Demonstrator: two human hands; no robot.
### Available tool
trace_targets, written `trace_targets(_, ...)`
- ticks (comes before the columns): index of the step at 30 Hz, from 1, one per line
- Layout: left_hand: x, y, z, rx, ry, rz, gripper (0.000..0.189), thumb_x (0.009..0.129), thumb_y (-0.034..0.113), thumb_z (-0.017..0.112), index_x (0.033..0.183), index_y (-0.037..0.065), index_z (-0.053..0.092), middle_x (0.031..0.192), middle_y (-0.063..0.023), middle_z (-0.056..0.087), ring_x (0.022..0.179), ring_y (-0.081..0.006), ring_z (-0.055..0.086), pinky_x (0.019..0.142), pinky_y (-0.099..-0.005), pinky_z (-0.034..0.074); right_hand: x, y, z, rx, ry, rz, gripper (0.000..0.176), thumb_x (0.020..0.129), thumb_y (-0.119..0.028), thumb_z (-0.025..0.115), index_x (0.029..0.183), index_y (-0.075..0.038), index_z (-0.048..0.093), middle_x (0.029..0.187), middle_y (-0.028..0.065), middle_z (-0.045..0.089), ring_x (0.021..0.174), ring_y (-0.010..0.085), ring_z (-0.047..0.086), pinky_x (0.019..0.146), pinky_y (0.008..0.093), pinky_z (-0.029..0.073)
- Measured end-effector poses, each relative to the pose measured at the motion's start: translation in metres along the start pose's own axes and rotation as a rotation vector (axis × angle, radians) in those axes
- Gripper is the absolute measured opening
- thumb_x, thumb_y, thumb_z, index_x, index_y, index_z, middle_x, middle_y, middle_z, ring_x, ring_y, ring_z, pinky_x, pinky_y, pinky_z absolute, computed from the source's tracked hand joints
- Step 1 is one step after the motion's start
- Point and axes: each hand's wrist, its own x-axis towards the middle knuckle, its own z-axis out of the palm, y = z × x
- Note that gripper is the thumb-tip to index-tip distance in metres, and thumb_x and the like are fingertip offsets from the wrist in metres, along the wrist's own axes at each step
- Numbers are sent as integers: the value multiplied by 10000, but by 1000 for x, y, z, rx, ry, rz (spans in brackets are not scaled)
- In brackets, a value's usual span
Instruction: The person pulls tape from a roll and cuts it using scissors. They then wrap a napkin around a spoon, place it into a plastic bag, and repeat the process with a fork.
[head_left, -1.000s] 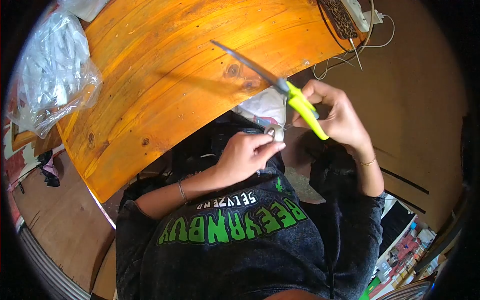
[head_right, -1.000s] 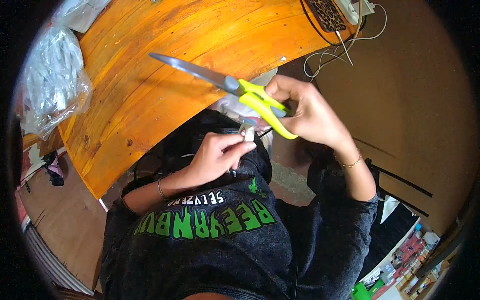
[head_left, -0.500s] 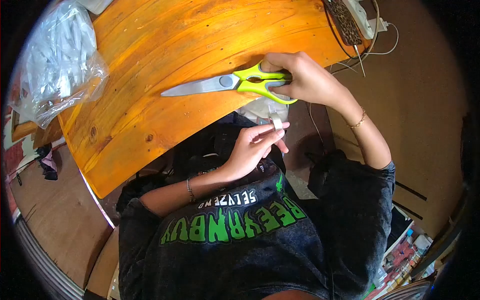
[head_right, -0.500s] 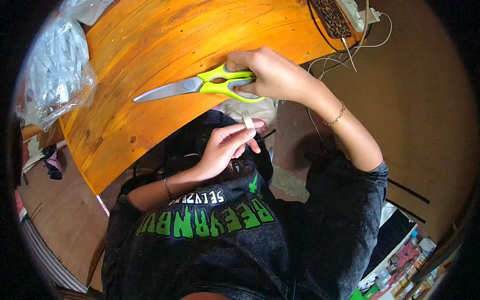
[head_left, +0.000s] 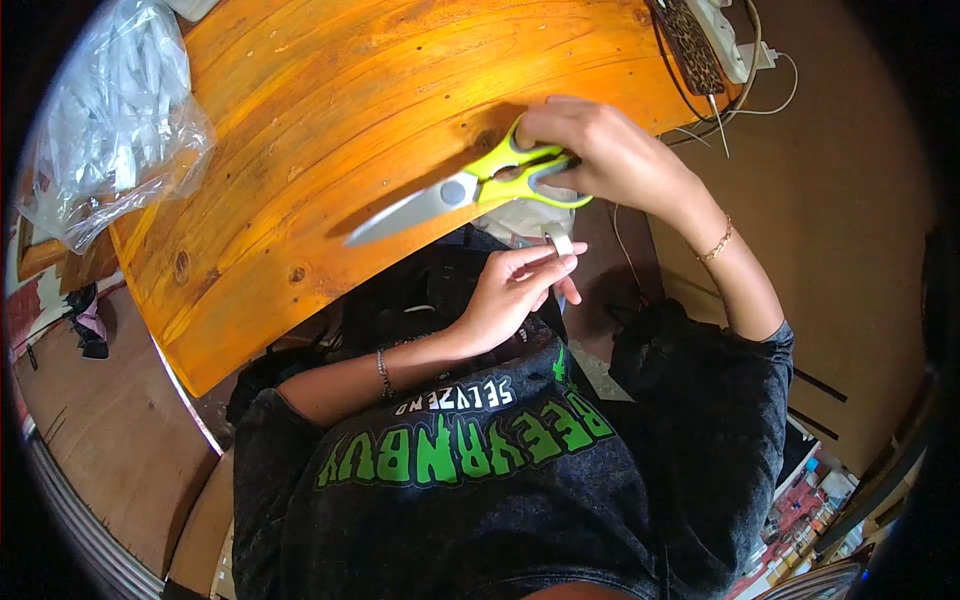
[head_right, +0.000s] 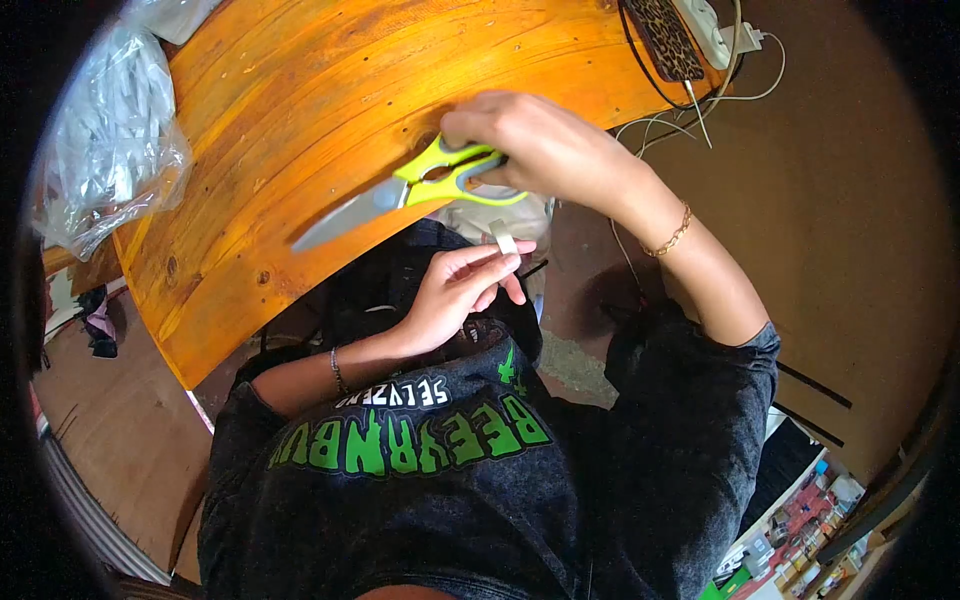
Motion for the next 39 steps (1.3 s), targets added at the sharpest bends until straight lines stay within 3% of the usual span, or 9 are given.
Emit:
trace_targets(6,4,-1,8,-89,22,-18,349,919,208,502,1203,5,527,694,-36,589,500,-14,341,449,-158,265,5,18,-1,-54,-19,148,347,610,-116,737,844,18,519,799,173,581,765,365,571,659,400,463)
trace_targets(7,3,-4,8,-109,34,-32,351,919,209,502,1204,5,525,691,-37,587,498,-14,341,448,-158,264,2,25,4,13,40,127,350,605,-145,751,814,13,519,713,155,553,634,307,550,576,368,440)
trace_targets(11,0,-6,4,-121,37,-57,352,920,213,500,1207,10,526,681,-37,577,495,-17,342,447,-159,266,-17,19,-25,94,-165,407,345,625,-215,807,755,-25,549,658,22,519,606,109,454,552,258,387)
trace_targets(12,0,-6,3,-112,36,-55,349,920,214,499,1204,12,529,680,-38,576,494,-18,341,447,-159,266,-29,25,-35,93,-209,401,358,615,-215,813,778,-30,553,672,4,512,638,96,458,594,250,388)
trace_targets(14,-1,-4,3,-96,35,-55,343,921,215,497,1199,17,534,679,-40,575,493,-20,340,448,-159,266,-51,20,-66,477,-347,642,364,604,-184,815,809,-39,552,724,-25,495,690,80,449,646,252,374)
trace_targets(16,-1,-3,3,-117,29,-56,339,922,216,495,1193,18,540,677,-42,574,493,-20,336,448,-160,264,-80,26,-89,541,-452,773,432,559,-243,841,796,-45,540,743,-25,488,709,89,453,652,253,370)
trace_targets(21,0,-4,4,-120,29,-51,331,923,209,493,1188,19,545,677,-45,573,495,-19,331,449,-161,260,-110,24,-108,362,-657,952,476,546,-309,848,762,-34,525,714,-29,460,684,90,435,624,256,353)
trace_targets(31,0,-6,4,-93,30,-34,329,923,205,494,1185,12,545,682,-43,576,493,-19,331,452,-159,263,-90,38,-80,337,-697,850,464,583,-364,828,682,-30,522,616,-38,415,612,80,395,569,253,323)
trace_targets(39,0,-5,4,-48,23,-37,324,927,209,486,1172,7,552,677,-38,579,495,-16,343,455,-157,272,-85,38,-83,342,-722,757,430,607,-314,819,663,-17,513,582,-28,424,563,69,386,512,246,313)
